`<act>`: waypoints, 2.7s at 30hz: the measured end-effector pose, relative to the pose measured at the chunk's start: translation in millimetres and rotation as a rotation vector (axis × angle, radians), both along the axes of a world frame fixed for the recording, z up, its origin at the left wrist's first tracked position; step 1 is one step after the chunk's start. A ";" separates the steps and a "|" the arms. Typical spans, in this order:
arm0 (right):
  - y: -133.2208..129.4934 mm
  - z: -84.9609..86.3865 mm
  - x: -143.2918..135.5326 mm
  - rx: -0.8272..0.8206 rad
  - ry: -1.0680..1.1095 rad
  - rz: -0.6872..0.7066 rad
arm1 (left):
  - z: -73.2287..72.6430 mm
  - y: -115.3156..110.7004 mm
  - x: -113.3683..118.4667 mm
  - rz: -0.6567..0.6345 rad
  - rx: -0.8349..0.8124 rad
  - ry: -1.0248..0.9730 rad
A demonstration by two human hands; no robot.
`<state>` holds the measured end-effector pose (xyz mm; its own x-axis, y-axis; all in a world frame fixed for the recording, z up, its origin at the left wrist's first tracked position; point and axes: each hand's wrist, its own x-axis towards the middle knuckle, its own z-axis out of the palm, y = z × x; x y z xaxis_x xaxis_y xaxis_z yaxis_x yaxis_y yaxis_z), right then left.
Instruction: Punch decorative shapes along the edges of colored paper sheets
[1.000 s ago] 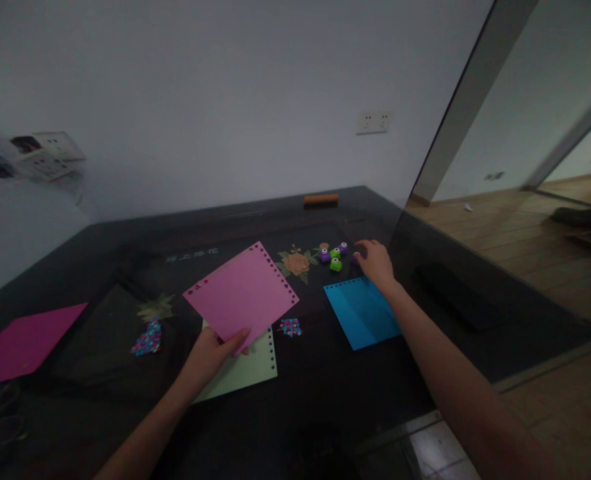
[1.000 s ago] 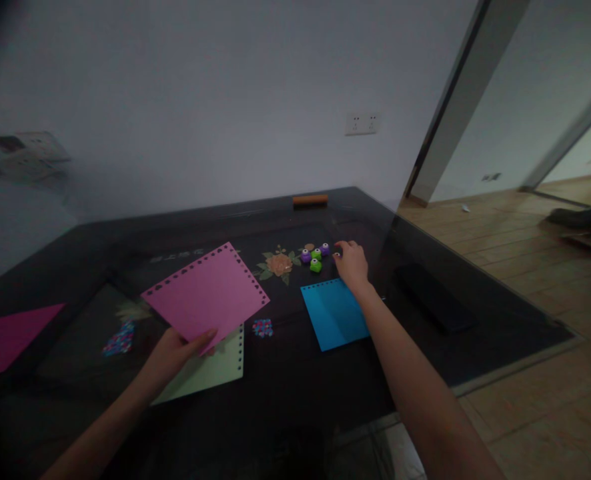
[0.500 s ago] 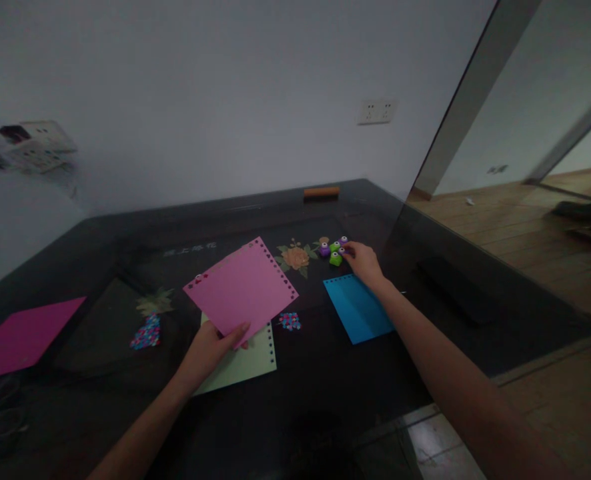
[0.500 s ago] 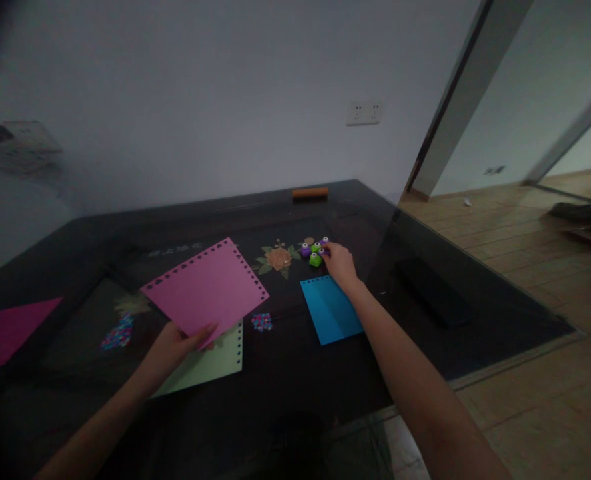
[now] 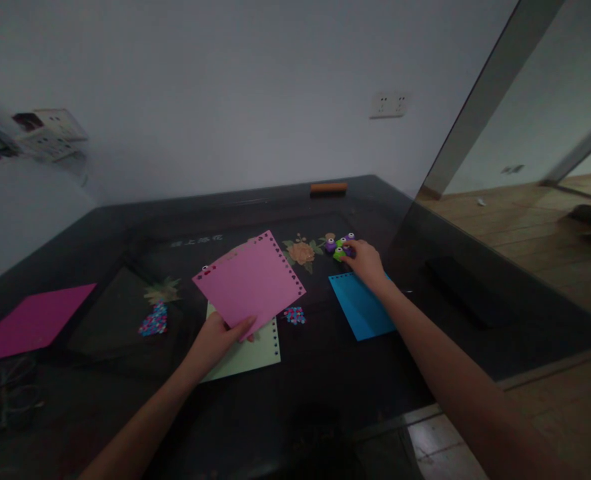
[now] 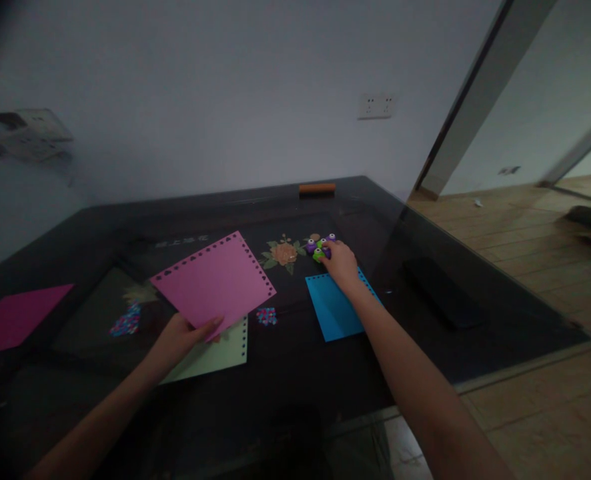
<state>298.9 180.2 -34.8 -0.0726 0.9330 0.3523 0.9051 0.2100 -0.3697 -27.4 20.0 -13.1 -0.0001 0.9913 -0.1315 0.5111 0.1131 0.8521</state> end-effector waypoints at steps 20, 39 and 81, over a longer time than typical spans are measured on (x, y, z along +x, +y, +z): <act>-27.1 56.3 -10.6 -0.076 0.422 0.202 | 6.6 -0.7 2.4 -0.028 0.079 -0.011; -90.2 21.0 -63.6 -0.583 0.943 0.424 | 7.2 -3.4 7.9 -0.104 0.008 -0.146; -88.5 12.8 114.2 -0.402 1.137 -0.122 | -26.3 19.4 159.3 -0.277 0.516 0.026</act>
<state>413.1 91.7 -22.0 0.1857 0.9697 -0.1588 0.0274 -0.1666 -0.9856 131.9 39.3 -39.4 0.2713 0.8907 0.3646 0.4843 -0.4537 0.7481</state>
